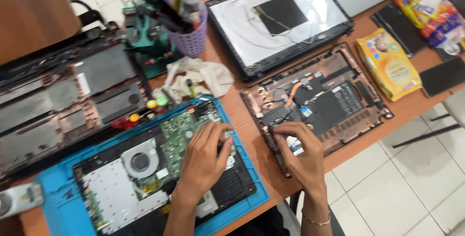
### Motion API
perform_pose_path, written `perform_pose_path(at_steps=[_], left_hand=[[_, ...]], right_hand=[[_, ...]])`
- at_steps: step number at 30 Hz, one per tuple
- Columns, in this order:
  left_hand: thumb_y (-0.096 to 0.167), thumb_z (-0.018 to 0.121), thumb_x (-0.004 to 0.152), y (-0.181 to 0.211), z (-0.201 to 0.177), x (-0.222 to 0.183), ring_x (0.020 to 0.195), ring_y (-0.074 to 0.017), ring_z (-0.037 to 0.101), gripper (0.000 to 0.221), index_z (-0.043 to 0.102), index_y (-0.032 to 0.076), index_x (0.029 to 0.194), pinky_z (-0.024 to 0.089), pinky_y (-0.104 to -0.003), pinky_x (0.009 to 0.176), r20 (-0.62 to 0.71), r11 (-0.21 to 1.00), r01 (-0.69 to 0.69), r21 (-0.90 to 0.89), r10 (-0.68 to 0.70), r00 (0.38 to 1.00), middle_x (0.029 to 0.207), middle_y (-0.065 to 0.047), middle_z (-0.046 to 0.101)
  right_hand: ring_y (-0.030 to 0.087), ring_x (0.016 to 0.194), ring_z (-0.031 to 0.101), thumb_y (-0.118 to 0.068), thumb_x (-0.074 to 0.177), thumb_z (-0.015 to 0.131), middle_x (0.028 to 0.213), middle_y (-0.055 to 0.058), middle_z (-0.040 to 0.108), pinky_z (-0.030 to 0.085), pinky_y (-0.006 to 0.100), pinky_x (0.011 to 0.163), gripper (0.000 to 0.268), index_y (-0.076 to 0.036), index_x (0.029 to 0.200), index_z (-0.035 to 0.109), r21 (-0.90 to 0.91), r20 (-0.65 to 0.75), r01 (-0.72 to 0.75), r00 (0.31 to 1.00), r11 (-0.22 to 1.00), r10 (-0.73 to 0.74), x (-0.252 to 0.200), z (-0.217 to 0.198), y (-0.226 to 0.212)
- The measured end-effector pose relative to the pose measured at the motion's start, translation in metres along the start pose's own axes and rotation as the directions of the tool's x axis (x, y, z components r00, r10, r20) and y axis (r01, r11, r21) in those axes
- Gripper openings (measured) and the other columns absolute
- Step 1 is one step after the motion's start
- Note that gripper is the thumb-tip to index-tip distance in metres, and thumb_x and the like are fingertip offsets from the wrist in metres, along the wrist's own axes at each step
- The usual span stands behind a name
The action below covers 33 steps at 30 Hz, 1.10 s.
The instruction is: The person places a cooling fan and a heatsink onto a laptop motherboard, then connects several ribbon cables and small connectors by hand and using a screwdriver.
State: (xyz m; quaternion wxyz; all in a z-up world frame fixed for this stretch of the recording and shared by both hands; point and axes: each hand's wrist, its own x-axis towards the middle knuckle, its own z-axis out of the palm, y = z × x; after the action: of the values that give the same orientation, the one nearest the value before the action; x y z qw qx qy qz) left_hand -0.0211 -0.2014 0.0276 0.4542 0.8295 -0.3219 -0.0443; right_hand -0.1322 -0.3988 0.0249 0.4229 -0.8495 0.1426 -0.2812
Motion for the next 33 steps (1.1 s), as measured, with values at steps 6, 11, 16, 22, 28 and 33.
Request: perform_pose_path(at_steps=[6, 11, 16, 22, 28, 33], left_hand=[[0.013, 0.068, 0.091, 0.006, 0.047, 0.028, 0.102, -0.0270, 0.063, 0.018, 0.070, 0.008, 0.109, 0.045, -0.042, 0.088, 0.100, 0.968, -0.177, 0.180, 0.161, 0.982, 0.102, -0.008, 0.065], [0.024, 0.071, 0.089, 0.019, 0.069, 0.044, 0.104, -0.0279, 0.059, 0.034, 0.070, 0.007, 0.118, 0.042, -0.047, 0.092, 0.133, 0.939, -0.189, 0.287, 0.157, 0.979, 0.106, -0.007, 0.065], [0.026, 0.072, 0.088, 0.021, 0.078, 0.049, 0.103, -0.0273, 0.059, 0.035, 0.070, 0.008, 0.118, 0.042, -0.048, 0.092, 0.158, 0.917, -0.150, 0.369, 0.097, 0.983, 0.105, -0.007, 0.065], [0.026, 0.072, 0.088, 0.016, 0.081, 0.051, 0.103, -0.0273, 0.058, 0.032, 0.072, 0.009, 0.115, 0.042, -0.047, 0.092, 0.146, 0.920, -0.135, 0.367, 0.086, 0.986, 0.104, -0.008, 0.065], [0.025, 0.074, 0.086, 0.015, 0.081, 0.051, 0.102, -0.0267, 0.059, 0.031, 0.074, 0.010, 0.112, 0.042, -0.047, 0.092, 0.151, 0.929, -0.136, 0.345, 0.088, 0.985, 0.102, -0.006, 0.066], [0.025, 0.075, 0.085, 0.015, 0.082, 0.054, 0.100, -0.0252, 0.059, 0.034, 0.073, 0.009, 0.115, 0.042, -0.045, 0.091, 0.173, 0.943, -0.086, 0.321, 0.031, 0.984, 0.101, -0.007, 0.065]], right_hand=[[0.022, 0.102, 0.072, 0.002, 0.085, 0.074, 0.108, 0.011, 0.073, 0.054, 0.032, 0.090, 0.019, -0.001, 0.104, 0.073, -0.141, -0.124, -0.041, 0.992, 0.989, 0.023, 0.008, -0.038, 0.027], [0.024, 0.108, 0.072, 0.001, 0.091, 0.070, 0.113, 0.011, 0.074, 0.055, 0.033, 0.095, 0.020, -0.003, 0.110, 0.073, -0.202, -0.095, -0.027, 0.995, 0.979, 0.008, 0.025, -0.055, 0.045], [0.027, 0.100, 0.070, -0.007, 0.091, 0.070, 0.111, 0.012, 0.072, 0.054, 0.037, 0.089, 0.029, -0.006, 0.120, 0.070, -0.294, -0.005, -0.127, 0.991, 0.947, 0.132, 0.061, -0.060, 0.056], [0.036, 0.110, 0.062, -0.011, 0.092, 0.067, 0.118, 0.017, 0.069, 0.048, 0.044, 0.096, 0.033, -0.003, 0.125, 0.066, -0.424, 0.070, -0.014, 0.996, 0.905, 0.049, 0.091, -0.059, 0.075], [0.038, 0.115, 0.059, -0.004, 0.094, 0.059, 0.125, 0.018, 0.065, 0.046, 0.046, 0.098, 0.038, -0.002, 0.132, 0.061, -0.449, 0.175, 0.018, 0.982, 0.893, 0.068, 0.106, -0.060, 0.099], [0.039, 0.117, 0.058, 0.003, 0.088, 0.059, 0.127, 0.020, 0.059, 0.046, 0.046, 0.099, 0.047, 0.002, 0.135, 0.057, -0.367, 0.323, 0.122, 0.946, 0.922, 0.004, 0.126, -0.065, 0.113]])
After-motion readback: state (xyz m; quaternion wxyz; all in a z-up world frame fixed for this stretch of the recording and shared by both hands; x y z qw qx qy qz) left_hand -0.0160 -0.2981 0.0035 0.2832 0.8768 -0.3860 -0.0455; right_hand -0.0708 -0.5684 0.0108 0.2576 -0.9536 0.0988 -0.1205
